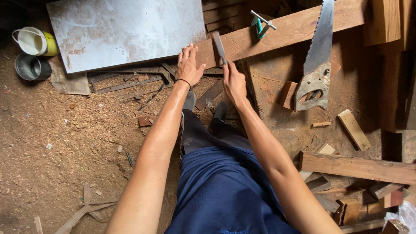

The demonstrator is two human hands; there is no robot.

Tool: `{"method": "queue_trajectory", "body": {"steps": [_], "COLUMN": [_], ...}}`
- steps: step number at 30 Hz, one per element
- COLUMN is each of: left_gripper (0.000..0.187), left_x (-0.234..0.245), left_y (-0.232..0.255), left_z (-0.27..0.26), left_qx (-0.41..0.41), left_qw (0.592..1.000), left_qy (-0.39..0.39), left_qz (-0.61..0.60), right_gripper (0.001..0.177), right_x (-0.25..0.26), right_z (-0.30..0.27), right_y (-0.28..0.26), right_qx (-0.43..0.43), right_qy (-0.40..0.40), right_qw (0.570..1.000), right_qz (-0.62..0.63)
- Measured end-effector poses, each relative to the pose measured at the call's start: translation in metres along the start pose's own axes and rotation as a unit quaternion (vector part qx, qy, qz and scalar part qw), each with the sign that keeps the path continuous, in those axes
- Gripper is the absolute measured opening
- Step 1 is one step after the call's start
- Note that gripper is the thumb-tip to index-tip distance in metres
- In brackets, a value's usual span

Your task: The person uses a chisel to carve a small wooden block, then uses a hand saw to cut a larger plank, and finally returns to carving the small block with the chisel. The person handles the wood and tools directly without visible secondary objects.

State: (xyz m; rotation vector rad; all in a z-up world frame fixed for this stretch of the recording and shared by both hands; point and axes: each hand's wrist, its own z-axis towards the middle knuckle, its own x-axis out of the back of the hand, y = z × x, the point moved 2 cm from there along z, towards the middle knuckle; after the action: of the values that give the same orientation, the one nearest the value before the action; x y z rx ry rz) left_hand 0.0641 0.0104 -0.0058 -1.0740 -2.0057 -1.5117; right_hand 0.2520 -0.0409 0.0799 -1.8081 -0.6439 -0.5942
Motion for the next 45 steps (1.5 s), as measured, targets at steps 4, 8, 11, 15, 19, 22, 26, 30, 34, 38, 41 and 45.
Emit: {"method": "queue_trajectory", "body": {"steps": [4, 8, 11, 15, 19, 22, 26, 30, 34, 38, 41, 45], "left_gripper": [0.073, 0.071, 0.070, 0.070, 0.069, 0.069, 0.069, 0.066, 0.066, 0.066, 0.068, 0.067], "left_x": [0.011, 0.004, 0.007, 0.008, 0.002, 0.006, 0.002, -0.002, -0.003, 0.000, 0.000, -0.001], "left_y": [-0.004, 0.000, 0.000, -0.001, 0.000, -0.003, 0.000, -0.005, -0.006, -0.002, -0.003, -0.004], "left_z": [0.001, -0.003, -0.003, 0.000, 0.001, 0.001, 0.003, 0.007, 0.006, 0.006, 0.004, 0.003], "left_qx": [-0.014, 0.013, -0.012, -0.031, -0.006, 0.002, -0.017, -0.011, -0.022, -0.009, -0.007, -0.006], "left_qw": [1.000, 0.999, 1.000, 0.999, 1.000, 1.000, 1.000, 1.000, 1.000, 1.000, 1.000, 0.999], "left_qy": [0.008, -0.009, 0.021, 0.028, 0.009, -0.003, 0.007, 0.002, 0.009, 0.004, 0.007, 0.002], "left_qz": [0.004, -0.031, -0.016, -0.011, -0.009, -0.013, -0.009, -0.017, -0.018, -0.019, -0.022, -0.039], "right_gripper": [0.035, 0.037, 0.048, 0.049, 0.049, 0.049, 0.064, 0.088, 0.085, 0.072, 0.068, 0.069], "right_x": [0.005, 0.029, 0.027, 0.012, 0.010, 0.015, 0.025, 0.014, 0.010, 0.008, -0.002, -0.011], "right_z": [-0.005, -0.072, -0.089, -0.047, 0.013, 0.017, -0.017, -0.035, -0.031, -0.027, -0.014, 0.026], "right_y": [-0.010, 0.012, 0.017, 0.003, -0.019, -0.029, -0.017, -0.008, -0.004, 0.006, 0.010, 0.006], "right_qx": [0.004, 0.037, 0.067, 0.055, 0.057, 0.060, 0.011, 0.008, 0.075, 0.068, 0.065, 0.107], "right_qy": [-0.001, -0.013, -0.013, -0.010, -0.019, -0.040, -0.138, -0.205, -0.128, -0.127, -0.128, -0.078], "right_qw": [1.000, 0.999, 0.996, 0.994, 0.996, 0.992, 0.976, 0.952, 0.942, 0.940, 0.944, 0.950], "right_qz": [0.009, -0.031, -0.062, -0.092, -0.071, -0.106, -0.169, -0.228, -0.299, -0.308, -0.297, -0.283]}}
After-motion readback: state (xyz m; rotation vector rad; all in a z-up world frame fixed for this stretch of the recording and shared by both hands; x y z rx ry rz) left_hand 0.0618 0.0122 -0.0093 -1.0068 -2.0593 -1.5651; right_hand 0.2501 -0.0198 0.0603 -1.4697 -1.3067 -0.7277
